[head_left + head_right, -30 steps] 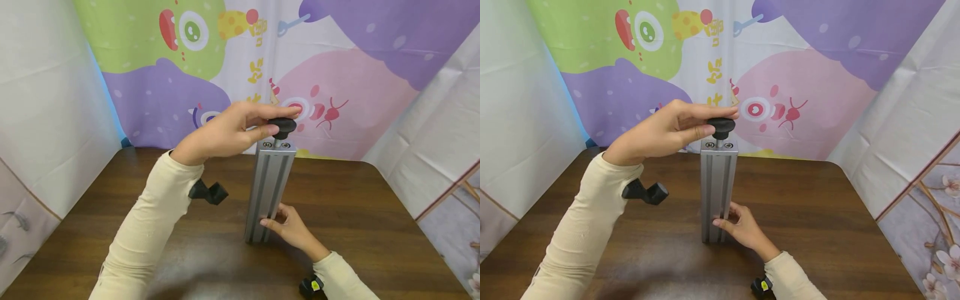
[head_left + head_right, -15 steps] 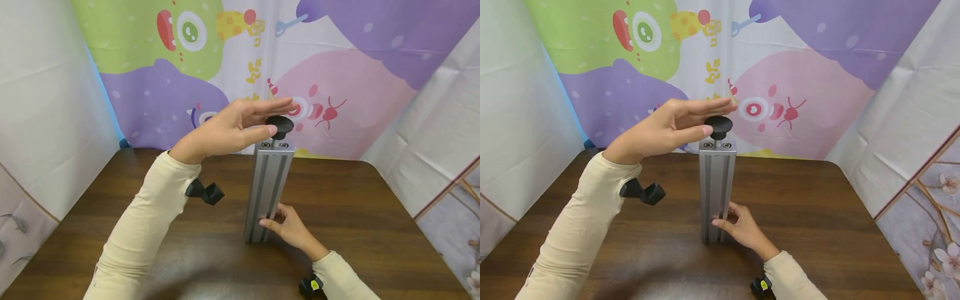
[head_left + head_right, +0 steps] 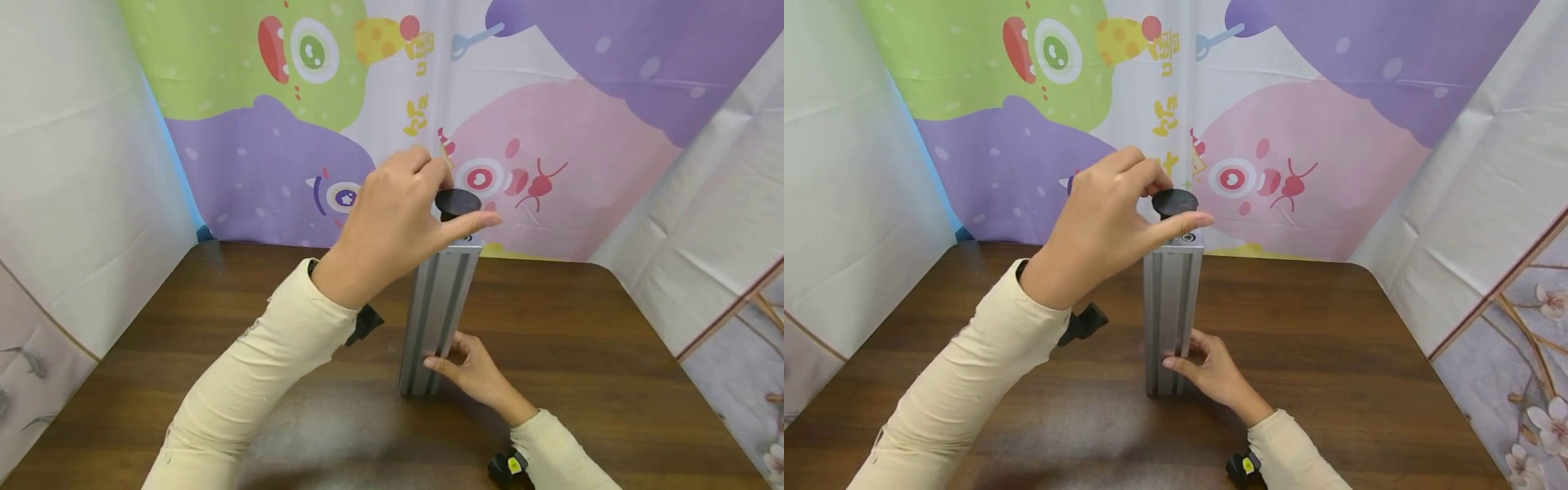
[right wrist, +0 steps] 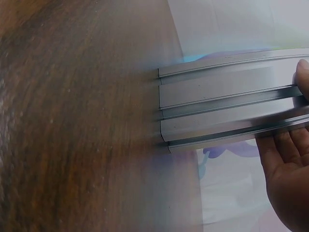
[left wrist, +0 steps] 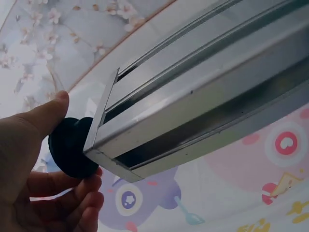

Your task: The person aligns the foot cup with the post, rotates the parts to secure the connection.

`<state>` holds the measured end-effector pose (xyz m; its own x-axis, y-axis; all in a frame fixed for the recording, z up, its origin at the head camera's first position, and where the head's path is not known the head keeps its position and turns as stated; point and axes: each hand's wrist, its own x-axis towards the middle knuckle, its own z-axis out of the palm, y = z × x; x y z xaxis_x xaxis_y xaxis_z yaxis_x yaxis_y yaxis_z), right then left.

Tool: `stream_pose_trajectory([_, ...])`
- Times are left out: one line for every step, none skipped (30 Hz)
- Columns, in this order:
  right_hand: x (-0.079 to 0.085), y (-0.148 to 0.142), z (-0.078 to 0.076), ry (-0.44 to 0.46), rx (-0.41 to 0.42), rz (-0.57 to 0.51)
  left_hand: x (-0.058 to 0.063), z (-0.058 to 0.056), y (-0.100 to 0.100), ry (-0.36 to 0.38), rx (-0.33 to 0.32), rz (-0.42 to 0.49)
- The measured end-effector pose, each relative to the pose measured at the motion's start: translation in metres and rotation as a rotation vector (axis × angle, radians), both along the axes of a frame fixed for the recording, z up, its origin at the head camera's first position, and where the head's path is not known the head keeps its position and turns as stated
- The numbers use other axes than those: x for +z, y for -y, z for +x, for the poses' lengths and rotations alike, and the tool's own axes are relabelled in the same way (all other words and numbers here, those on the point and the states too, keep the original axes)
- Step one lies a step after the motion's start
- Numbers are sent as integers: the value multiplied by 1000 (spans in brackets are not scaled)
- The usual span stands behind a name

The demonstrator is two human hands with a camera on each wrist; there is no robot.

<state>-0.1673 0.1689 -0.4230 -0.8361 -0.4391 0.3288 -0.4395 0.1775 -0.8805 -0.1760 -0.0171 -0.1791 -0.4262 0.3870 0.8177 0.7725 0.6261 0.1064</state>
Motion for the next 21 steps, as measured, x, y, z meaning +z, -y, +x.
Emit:
stream_pose_trajectory([0,0,0,-3,0,0,0,-1,0,8,-20,6])
stream_pose_trajectory([0,0,0,-4,-1,-2,0,-1,1,22,-47,11])
stream_pose_trajectory([0,0,0,-8,-1,-2,0,-2,2,52,-82,16])
stream_pose_trajectory([-1,0,0,-11,-1,-2,1,-4,4,87,-126,17])
stream_pose_trajectory([-1,0,0,-12,-1,-3,2,-5,6,133,-182,14])
stream_pose_trajectory([-1,0,0,-14,-2,-3,4,-7,10,189,-246,6])
stream_pose_trajectory([-1,0,0,-15,-3,-4,5,-10,13,253,-320,-3])
stream_pose_trajectory([-1,0,0,-15,-4,-4,6,-13,16,346,-396,-12])
stream_pose_trajectory([-1,0,0,-15,-6,-1,7,-16,19,457,-480,-15])
stream_pose_trajectory([-1,0,0,-13,-9,1,8,-20,23,568,-564,-13])
stream_pose_trajectory([-1,0,0,-12,-12,3,9,-23,25,673,-638,-2])
stream_pose_trajectory([-1,1,0,-10,-15,6,8,-26,27,764,-700,12])
stream_pose_trajectory([-1,1,0,-8,-19,10,8,-28,28,842,-751,31])
stream_pose_trajectory([-1,0,-1,-8,-21,13,8,-30,29,910,-786,49])
stream_pose_trajectory([-1,0,-1,-8,-22,14,7,-31,30,945,-821,62])
stream_pose_trajectory([-1,0,0,-8,-24,16,7,-32,30,954,-842,68])
stream_pose_trajectory([-1,0,0,-8,-25,17,6,-33,30,949,-857,67])
stream_pose_trajectory([-1,0,0,-11,-25,18,6,-33,30,943,-864,65])
stream_pose_trajectory([-1,0,0,-15,-26,19,6,-33,29,939,-869,65])
stream_pose_trajectory([-1,0,0,-18,-26,20,5,-34,29,935,-873,65])
stream_pose_trajectory([-1,0,0,-22,-26,21,5,-34,29,932,-876,65])
